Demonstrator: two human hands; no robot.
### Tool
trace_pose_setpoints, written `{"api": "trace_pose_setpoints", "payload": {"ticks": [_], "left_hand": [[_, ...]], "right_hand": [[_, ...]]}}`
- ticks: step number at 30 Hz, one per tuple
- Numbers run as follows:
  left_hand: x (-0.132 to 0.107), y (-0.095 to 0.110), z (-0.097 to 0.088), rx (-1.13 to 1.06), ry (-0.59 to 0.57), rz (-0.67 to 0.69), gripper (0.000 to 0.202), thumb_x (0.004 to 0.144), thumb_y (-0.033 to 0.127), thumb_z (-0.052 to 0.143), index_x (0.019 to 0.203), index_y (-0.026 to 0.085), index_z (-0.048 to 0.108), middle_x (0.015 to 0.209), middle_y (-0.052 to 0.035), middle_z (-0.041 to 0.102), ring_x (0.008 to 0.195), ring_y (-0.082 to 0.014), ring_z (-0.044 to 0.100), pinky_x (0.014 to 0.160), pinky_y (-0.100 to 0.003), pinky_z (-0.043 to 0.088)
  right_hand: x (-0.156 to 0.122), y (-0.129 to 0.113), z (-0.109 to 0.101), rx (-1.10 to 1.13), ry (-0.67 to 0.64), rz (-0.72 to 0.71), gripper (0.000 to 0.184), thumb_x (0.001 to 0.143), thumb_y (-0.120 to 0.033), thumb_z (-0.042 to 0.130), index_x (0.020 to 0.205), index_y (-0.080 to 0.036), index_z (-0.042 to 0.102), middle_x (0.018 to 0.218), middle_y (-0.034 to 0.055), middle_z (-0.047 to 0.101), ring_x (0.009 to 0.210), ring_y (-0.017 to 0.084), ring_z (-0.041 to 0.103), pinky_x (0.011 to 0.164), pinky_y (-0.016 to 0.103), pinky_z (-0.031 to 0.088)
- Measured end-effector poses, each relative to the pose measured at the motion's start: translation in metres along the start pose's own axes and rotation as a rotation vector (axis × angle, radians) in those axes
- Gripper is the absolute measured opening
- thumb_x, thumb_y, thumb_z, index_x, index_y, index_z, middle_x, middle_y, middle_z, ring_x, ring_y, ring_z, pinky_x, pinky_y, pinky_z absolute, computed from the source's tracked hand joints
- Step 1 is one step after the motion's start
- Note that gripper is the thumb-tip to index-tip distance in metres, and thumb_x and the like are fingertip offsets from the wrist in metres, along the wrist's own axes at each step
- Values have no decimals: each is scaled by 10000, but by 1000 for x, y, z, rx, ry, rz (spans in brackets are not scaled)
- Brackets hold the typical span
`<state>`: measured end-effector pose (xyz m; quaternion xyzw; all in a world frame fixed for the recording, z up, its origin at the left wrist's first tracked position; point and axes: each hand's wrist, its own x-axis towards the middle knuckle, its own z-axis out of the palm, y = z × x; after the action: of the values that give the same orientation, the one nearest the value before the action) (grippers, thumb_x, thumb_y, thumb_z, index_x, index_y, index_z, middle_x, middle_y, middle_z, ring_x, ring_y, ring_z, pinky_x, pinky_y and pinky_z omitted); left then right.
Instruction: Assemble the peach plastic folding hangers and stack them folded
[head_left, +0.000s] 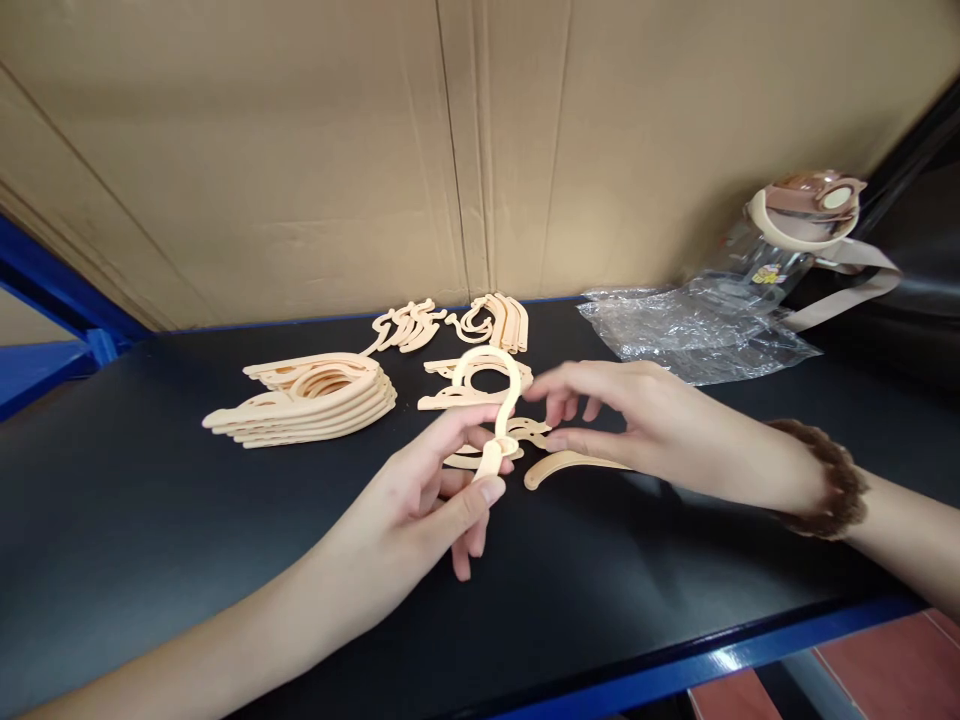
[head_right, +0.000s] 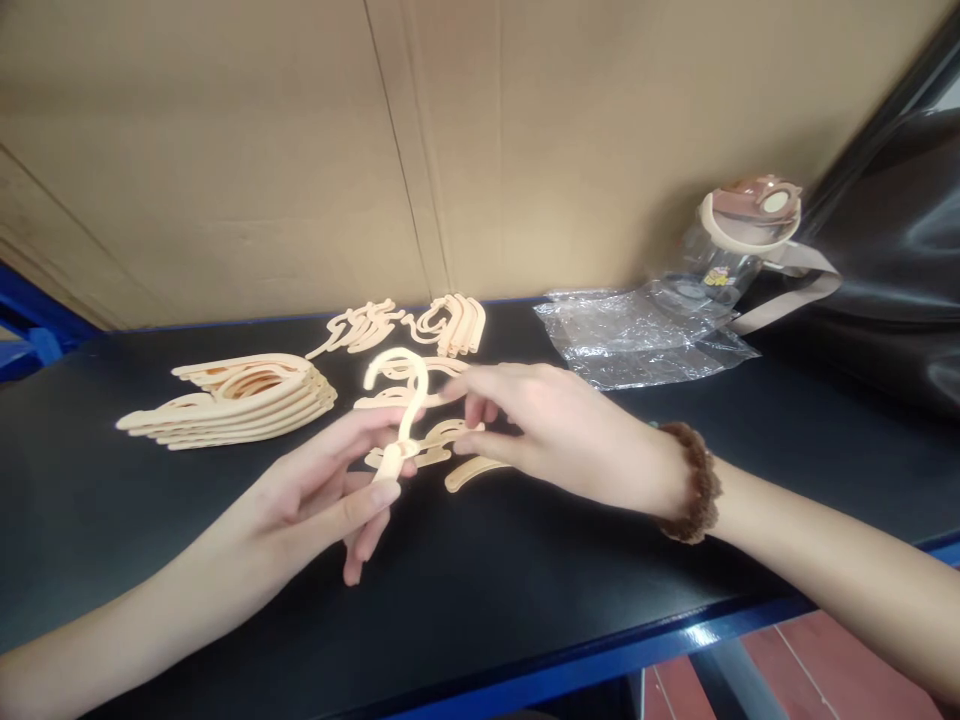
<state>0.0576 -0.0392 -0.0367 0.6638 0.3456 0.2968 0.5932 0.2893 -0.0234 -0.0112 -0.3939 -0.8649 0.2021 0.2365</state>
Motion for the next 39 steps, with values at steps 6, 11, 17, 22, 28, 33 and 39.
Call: {"api": "trace_pose_setpoints", "payload": {"ticks": [6,11,17,22,28,33,39], "left_hand": [[8,2,-4,-219,29,-61,342,879,213,560,1212,248,489,911,-22,511,631,-92,540,536,-247,582],[10,5,-3,-261,78,-150,411,893,222,551,1293,252,462,761,20,440,608,-93,476,509,-236,564],[12,7,-1,-277,170,-210,328,955,373,447,1266,273,475,720,34,417,515,-71,413,433,-199,485],[13,7,-1,-278,162,-221,267,951,352,464,1188,248,530,727,28,467,526,-75,464,480,-207,483],[13,5,-4,-283,100,-234,153,902,274,555,1005,179,620,758,10,597,552,-83,567,633,-253,523],[14,7,-4,-303,78,-260,128,901,260,559,915,157,634,763,4,629,567,-81,591,646,-235,524],[12,7,-1,-289,105,-259,241,910,353,555,1020,167,662,518,36,556,470,-89,543,488,-189,498]], "right_hand": [[-6,6,-9,-368,-127,-114,220,896,-409,561,957,-217,651,899,16,641,773,153,599,617,260,402],[-9,9,-6,-444,-245,-119,170,919,-325,537,990,-215,646,921,24,622,786,166,589,616,278,399],[-9,8,2,-423,-283,-143,155,941,-254,481,908,-192,620,871,23,598,765,167,571,642,286,414],[-10,1,4,-369,-283,-141,187,965,-249,417,887,-187,576,823,23,592,724,162,557,635,287,414],[-9,-9,2,-175,-349,-95,140,931,-122,385,984,-204,485,898,3,610,678,131,552,597,247,391],[-11,-9,2,-196,-390,-101,333,798,23,380,1018,-212,467,803,-17,582,600,123,503,556,230,342],[-9,-11,4,-205,-334,-29,172,992,-227,293,968,-217,463,621,-50,500,490,116,436,507,239,291]]}}
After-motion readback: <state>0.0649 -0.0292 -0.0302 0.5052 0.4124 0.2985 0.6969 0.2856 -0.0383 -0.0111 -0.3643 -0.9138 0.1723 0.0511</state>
